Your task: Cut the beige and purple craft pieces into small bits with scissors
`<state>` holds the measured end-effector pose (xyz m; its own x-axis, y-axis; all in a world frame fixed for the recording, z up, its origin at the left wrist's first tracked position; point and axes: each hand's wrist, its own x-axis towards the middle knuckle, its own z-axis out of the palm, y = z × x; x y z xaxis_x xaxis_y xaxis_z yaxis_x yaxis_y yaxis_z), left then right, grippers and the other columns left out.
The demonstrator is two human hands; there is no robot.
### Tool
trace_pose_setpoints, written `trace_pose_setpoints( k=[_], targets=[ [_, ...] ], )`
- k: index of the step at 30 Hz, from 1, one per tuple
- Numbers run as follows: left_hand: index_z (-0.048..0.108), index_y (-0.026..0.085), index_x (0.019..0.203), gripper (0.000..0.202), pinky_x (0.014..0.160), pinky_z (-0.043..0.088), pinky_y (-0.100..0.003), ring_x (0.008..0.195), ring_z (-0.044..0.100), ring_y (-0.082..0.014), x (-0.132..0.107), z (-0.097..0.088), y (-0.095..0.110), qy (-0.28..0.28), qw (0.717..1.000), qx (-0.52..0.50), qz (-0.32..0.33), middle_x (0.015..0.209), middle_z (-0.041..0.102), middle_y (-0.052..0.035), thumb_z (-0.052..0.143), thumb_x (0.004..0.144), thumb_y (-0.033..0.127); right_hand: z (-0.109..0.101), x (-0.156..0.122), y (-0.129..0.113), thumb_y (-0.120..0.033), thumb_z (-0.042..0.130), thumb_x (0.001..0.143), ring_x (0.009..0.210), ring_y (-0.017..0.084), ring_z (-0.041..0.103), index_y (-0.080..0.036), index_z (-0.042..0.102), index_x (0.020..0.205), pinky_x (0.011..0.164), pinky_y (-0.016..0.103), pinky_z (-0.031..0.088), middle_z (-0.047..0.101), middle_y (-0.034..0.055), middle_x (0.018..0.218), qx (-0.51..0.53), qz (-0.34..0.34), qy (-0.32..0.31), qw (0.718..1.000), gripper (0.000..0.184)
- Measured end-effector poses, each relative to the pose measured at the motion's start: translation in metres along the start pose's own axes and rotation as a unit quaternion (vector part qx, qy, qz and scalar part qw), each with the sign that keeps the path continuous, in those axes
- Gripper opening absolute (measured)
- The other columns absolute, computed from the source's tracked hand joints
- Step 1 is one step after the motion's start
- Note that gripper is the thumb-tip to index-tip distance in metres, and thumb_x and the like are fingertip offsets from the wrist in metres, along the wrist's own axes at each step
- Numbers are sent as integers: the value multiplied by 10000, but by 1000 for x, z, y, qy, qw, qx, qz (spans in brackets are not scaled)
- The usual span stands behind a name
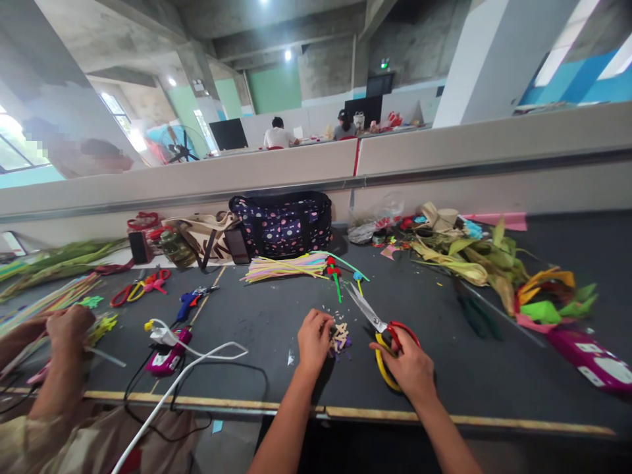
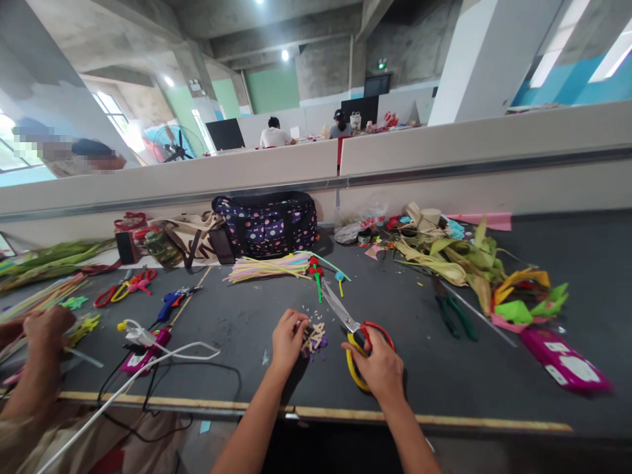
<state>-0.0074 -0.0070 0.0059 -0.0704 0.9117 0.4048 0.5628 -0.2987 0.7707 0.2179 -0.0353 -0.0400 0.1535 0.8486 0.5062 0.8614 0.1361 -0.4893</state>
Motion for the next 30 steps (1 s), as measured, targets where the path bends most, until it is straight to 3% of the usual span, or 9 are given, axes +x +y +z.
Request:
trace_pose_setpoints(
  k=[3, 5, 10, 13, 15, 20, 30],
  targets=[
    [672, 195, 742, 132, 682, 428, -249, 708, 571, -146, 3, 0, 2, 41, 985, -156, -65, 737, 623, -16, 596, 813, 276, -1, -2, -2, -690, 502, 794, 634, 146, 614, -175, 587, 1111, 605, 240, 437, 624, 5, 722, -5, -59, 12, 998, 611],
    [667, 176, 749, 161, 589, 414, -228, 588, 531, -117, 4, 1, 4, 46, 957, -257, -128, 668, 603, 2, 645, 780, 333, -3, -2, -7, -660, 522, 804, 655, 140, 613, -172, 590, 1115, 636, 235, 442, 629, 12, 746, -12, -100, 14, 995, 583],
    [652, 152, 797, 273, 520, 418, -182, 539, 515, -73, 5, 9, 10, 44, 844, -484, -227, 655, 591, 18, 770, 671, 363, -9, -1, -16, -648, 520, 815, 693, 141, 617, -156, 604, 1098, 656, 231, 449, 653, 45, 815, -26, -161, 9, 987, 574],
    [672, 151, 905, 361, 542, 446, -162, 553, 542, -58, 6, 16, 15, 43, 778, -566, -268, 694, 611, 11, 818, 622, 322, -10, 1, -17, -615, 499, 846, 698, 141, 621, -147, 604, 1100, 652, 228, 452, 660, 52, 817, -30, -161, 12, 986, 544],
    [676, 139, 917, 375, 567, 466, -160, 551, 555, -55, 6, 20, 17, 38, 752, -595, -282, 672, 609, 12, 830, 614, 298, -9, 1, -17, -601, 490, 858, 724, 148, 628, -144, 607, 1098, 662, 230, 453, 663, 59, 826, -34, -162, 8, 986, 529],
    [643, 137, 760, 280, 584, 483, -169, 564, 575, -64, 6, 25, 16, 47, 730, -622, -279, 672, 615, 14, 839, 604, 264, -5, -1, -14, -622, 476, 855, 736, 149, 627, -145, 613, 1110, 652, 229, 438, 661, 62, 835, -47, -167, -1, 985, 559],
    [614, 143, 753, 270, 553, 454, -178, 516, 540, -58, 3, 24, 16, 26, 734, -619, -277, 629, 581, 33, 818, 627, 267, -5, -4, -13, -607, 483, 862, 709, 139, 628, -149, 636, 1107, 638, 222, 421, 676, 59, 814, -50, -165, -2, 985, 541]
  ],
)
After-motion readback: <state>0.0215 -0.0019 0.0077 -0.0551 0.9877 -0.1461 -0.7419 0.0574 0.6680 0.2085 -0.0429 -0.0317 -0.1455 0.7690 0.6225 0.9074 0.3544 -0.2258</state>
